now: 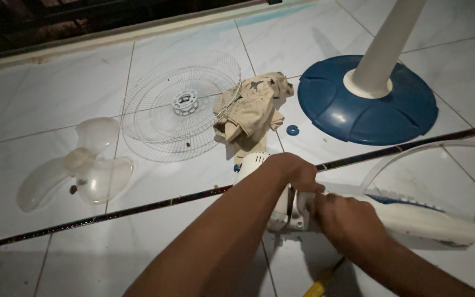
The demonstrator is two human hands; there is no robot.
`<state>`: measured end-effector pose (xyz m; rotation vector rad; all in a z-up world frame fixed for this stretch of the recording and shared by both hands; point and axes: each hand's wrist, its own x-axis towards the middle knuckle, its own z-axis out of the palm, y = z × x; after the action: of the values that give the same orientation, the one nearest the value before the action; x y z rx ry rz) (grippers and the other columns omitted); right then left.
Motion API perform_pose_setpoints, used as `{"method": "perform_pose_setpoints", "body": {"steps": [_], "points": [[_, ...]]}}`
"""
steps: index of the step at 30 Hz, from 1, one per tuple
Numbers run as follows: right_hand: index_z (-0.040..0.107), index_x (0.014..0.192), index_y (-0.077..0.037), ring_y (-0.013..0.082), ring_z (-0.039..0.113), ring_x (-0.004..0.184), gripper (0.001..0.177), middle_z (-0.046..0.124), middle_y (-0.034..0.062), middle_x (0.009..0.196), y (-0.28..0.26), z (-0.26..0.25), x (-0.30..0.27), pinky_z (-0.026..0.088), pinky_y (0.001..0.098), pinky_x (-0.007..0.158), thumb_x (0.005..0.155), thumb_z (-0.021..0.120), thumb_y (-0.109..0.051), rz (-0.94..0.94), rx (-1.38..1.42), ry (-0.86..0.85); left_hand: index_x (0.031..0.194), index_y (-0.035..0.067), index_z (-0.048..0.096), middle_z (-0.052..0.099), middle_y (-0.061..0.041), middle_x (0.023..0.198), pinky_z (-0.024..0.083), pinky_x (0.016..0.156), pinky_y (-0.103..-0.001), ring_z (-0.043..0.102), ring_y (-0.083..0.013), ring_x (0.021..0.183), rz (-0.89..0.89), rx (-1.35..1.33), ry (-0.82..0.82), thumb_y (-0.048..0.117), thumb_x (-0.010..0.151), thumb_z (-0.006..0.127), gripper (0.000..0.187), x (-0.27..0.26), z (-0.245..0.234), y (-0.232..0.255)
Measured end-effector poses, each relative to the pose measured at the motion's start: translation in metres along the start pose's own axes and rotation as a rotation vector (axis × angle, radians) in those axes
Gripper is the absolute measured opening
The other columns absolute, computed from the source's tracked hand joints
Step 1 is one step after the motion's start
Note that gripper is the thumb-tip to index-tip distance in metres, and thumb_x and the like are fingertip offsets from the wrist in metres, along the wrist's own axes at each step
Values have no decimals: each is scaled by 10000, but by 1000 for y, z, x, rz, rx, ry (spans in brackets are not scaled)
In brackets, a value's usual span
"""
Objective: The person assembles a standing fan by attaching the motor housing to the neck and securing it with a screw and nut. They use a screwdriver to tighten the connection and align the components on the floor.
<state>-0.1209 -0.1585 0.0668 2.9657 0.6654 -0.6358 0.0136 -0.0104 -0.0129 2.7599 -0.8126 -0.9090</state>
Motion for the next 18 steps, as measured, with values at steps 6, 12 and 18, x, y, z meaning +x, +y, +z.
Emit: {"method": "perform_pose_setpoints", "body": {"steps": [6,12,18], "points": [[494,1322,2,345,712,820,437,698,176,990,0,0,-5,605,446,659,909,517,-140,-393,-166,368,1082,19,777,765,-192,1089,543,898,-440,719,-349,975,64,-64,-8,535,890,569,589,12,6,-2],[535,1218,14,362,719,840,458,686,230,1027,4,9,3,610,441,684,812,621,-181,-317,51,501,1034,17,800,796,-184,1027,582,855,-451,755,-341,916,81,73,-30,439,860,608,495,18,5,-3],[597,1103,-63,301,756,836,255,726,126,976,14,10,7,625,418,773,1020,596,-304,-5,8,61,1053,24,792,786,-189,1060,574,883,-461,747,-358,951,68,9,-22,493,876,580,544,13,8,2]]}}
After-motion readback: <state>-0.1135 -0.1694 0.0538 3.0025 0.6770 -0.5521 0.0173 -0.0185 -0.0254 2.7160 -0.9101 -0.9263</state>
